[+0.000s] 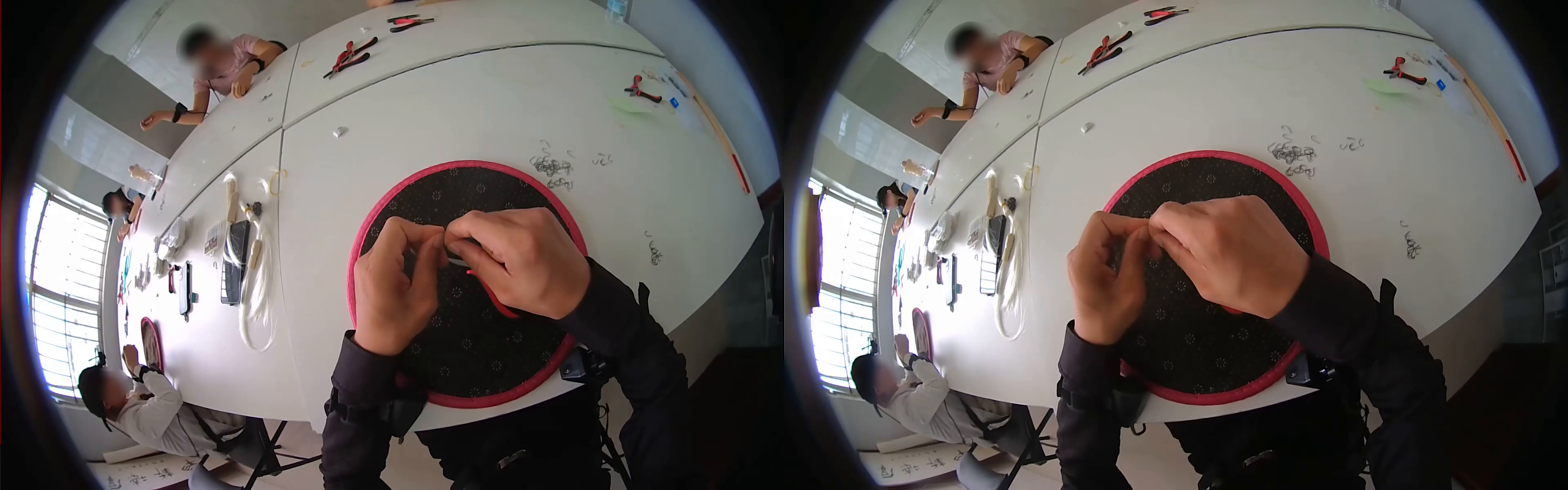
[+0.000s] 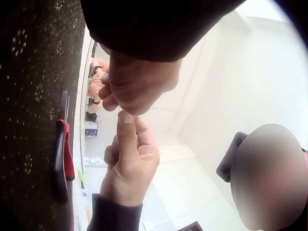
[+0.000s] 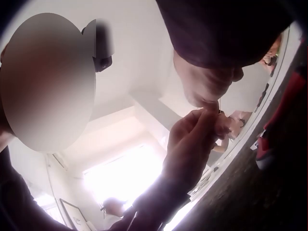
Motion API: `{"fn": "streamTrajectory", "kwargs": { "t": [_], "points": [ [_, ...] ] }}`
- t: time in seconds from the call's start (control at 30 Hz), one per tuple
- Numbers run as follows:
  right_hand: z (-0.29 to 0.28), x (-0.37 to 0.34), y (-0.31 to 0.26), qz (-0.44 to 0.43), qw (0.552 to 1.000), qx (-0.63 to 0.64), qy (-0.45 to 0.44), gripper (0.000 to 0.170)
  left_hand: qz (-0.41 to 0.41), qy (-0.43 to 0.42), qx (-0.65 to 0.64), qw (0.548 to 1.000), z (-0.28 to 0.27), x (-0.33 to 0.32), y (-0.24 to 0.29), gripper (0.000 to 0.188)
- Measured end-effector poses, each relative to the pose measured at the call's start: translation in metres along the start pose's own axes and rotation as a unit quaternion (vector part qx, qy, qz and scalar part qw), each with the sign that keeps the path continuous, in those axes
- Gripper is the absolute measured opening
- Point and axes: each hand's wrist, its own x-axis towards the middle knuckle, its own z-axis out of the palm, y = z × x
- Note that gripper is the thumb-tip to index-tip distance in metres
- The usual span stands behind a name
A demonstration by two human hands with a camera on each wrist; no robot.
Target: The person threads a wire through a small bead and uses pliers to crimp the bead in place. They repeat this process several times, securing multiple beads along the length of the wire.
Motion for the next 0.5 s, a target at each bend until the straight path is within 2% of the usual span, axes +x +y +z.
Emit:
{"fn": "streamTrajectory", "kwargs": {
  "t": [0.1, 0.2, 0.3, 0.4, 0.5],
  "points": [
    [-0.002, 0.000, 0.003, -0.002, 1.000, -0.006, -0.015, 0.007, -0.014, -0.022, -0.004, 1.000, -0.003, 0.001, 0.004, 0.005],
    [-0.003, 0.002, 0.001, 0.013, 0.998, 0.061, 0.003, 0.006, -0.013, -0.039, -0.019, 0.999, -0.005, 0.001, 0.003, 0.004],
    [-0.006, 0.003, -0.002, 0.071, 0.991, 0.114, -0.012, 0.006, -0.034, -0.073, -0.006, 0.997, -0.009, 0.001, 0.003, 0.003],
    [-0.013, 0.004, -0.005, 0.125, 0.979, 0.156, -0.036, 0.009, -0.057, -0.088, -0.053, 0.993, -0.007, 0.001, 0.005, 0.003],
    [-0.018, 0.005, -0.003, 0.146, 0.975, 0.156, -0.067, 0.011, -0.106, -0.104, -0.084, 0.985, -0.010, 0.001, 0.010, 0.004]
  ]
}}
